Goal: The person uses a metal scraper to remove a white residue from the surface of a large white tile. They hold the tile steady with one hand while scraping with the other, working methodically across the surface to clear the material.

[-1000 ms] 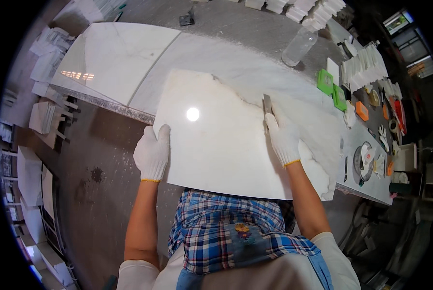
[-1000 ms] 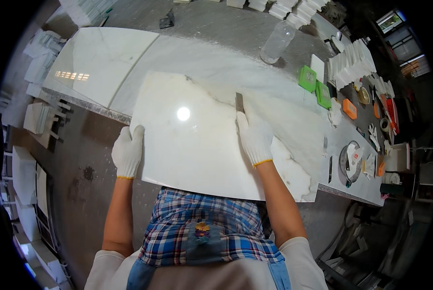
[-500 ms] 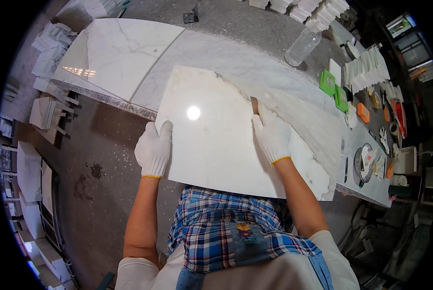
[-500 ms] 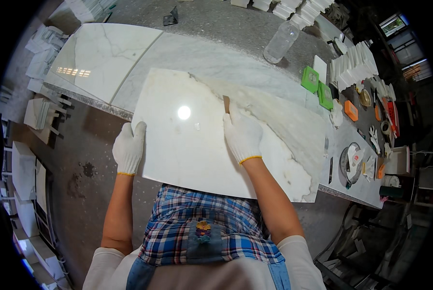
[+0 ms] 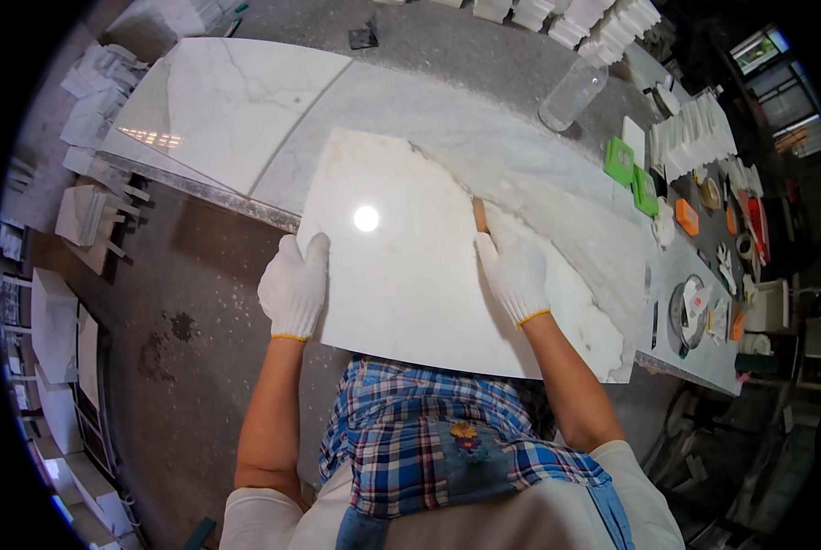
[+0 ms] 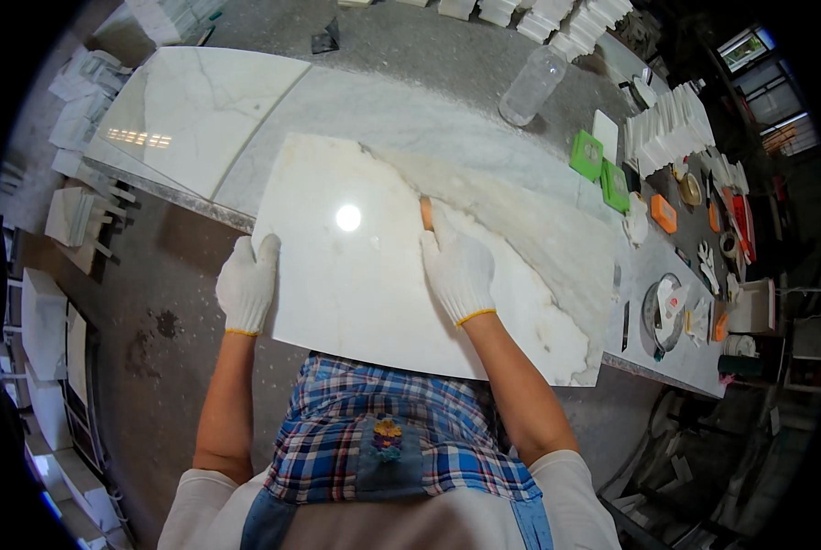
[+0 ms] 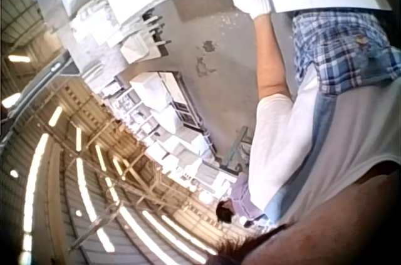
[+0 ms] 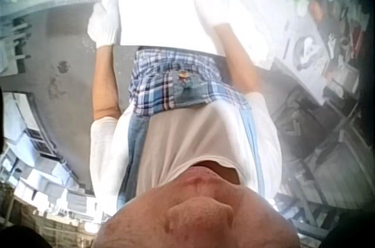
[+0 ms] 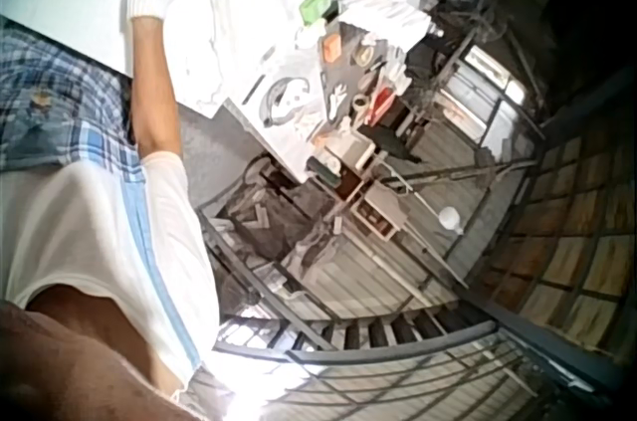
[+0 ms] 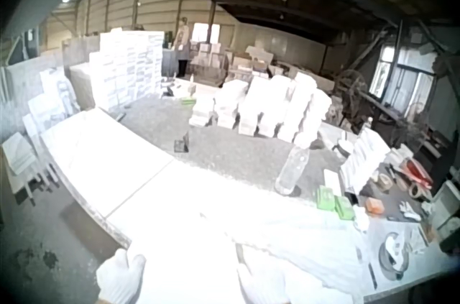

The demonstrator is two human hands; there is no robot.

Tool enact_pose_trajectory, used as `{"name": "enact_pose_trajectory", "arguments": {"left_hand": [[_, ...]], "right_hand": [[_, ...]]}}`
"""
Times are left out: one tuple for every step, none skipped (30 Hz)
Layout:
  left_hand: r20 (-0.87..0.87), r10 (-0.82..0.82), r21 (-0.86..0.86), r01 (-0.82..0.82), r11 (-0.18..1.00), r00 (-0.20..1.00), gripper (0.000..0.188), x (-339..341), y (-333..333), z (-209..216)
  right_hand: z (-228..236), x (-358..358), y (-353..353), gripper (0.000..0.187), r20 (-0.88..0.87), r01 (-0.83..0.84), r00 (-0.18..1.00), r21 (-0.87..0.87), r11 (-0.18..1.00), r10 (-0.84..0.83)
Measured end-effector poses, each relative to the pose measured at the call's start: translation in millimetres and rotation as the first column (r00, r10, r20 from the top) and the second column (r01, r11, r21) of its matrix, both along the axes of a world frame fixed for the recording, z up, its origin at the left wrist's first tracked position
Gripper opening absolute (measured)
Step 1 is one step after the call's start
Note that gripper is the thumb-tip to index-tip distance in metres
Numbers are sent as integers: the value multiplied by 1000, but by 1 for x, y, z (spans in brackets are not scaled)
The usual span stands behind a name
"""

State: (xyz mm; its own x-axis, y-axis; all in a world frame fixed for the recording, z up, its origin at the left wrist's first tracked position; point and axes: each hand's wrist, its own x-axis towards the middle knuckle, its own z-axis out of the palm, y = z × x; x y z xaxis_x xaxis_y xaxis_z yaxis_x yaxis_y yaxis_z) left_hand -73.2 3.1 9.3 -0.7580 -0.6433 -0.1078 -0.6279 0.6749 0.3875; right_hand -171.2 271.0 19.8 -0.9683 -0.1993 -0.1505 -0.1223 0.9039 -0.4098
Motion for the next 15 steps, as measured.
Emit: {"name": "enact_pose_trajectory", "arguments": {"left_hand": [[-10,-6,2,6,1000,1000,60,0,0,0],[-21,-12,3,12,1000,1000,59,0,1,-1],[-31,-18,5,18,1000,999,59,0,0,-1],[-32,-20,0,20,1000,999,59,0,0,-3],[-34,-23,-5,22,1000,999,59,0,-1,-5],[-35,-25,-10,25,1000,999,59,1,-2,-7],[-31,-21,-6,21,1000,999,59,1,-2,-6],[-26,-17,-2,17,1000,1000,59,1,-1,-5],[-21,-13,2,13,1000,1000,59,1,-1,-4],[-24,-16,6,16,1000,1000,59,1,0,-4],[-27,-18,10,18,1000,999,59,1,0,-3],[-31,-21,14,21,1000,999,59,1,1,-3],[-29,-13,16,13,1000,1000,59,1,0,-4],[-27,-5,17,6,1000,1000,60,0,-2,-6],[-25,2,17,-2,1000,1000,60,1,-2,-7]], "right_hand": [[-7,1,4,49,-36,17,999,-24,1000,-18],[-12,1,5,49,-71,33,997,-48,998,-36],[-16,0,6,49,-107,29,994,-45,999,-34],[-19,0,5,49,-138,29,990,-41,999,-34],[-21,-1,4,49,-169,29,985,-36,999,-34],[-21,-4,2,47,-162,25,986,-18,1000,-28],[-18,-10,-1,46,-158,21,987,-2,1000,-21],[-16,-15,-3,45,-155,17,988,14,1000,-14],[-14,-19,-5,44,-118,16,993,24,1000,-13],[-13,-23,-7,42,-81,12,997,36,999,-9],[-12,-25,-8,41,-43,8,999,48,999,-6],[-13,-24,-7,41,-67,-13,998,33,999,15],[-13,-24,-6,41,-93,-35,995,20,999,37],[-14,-23,-5,41,-119,-57,991,7,998,57],[-14,-21,-4,40,-122,-68,990,9,998,69]]}}
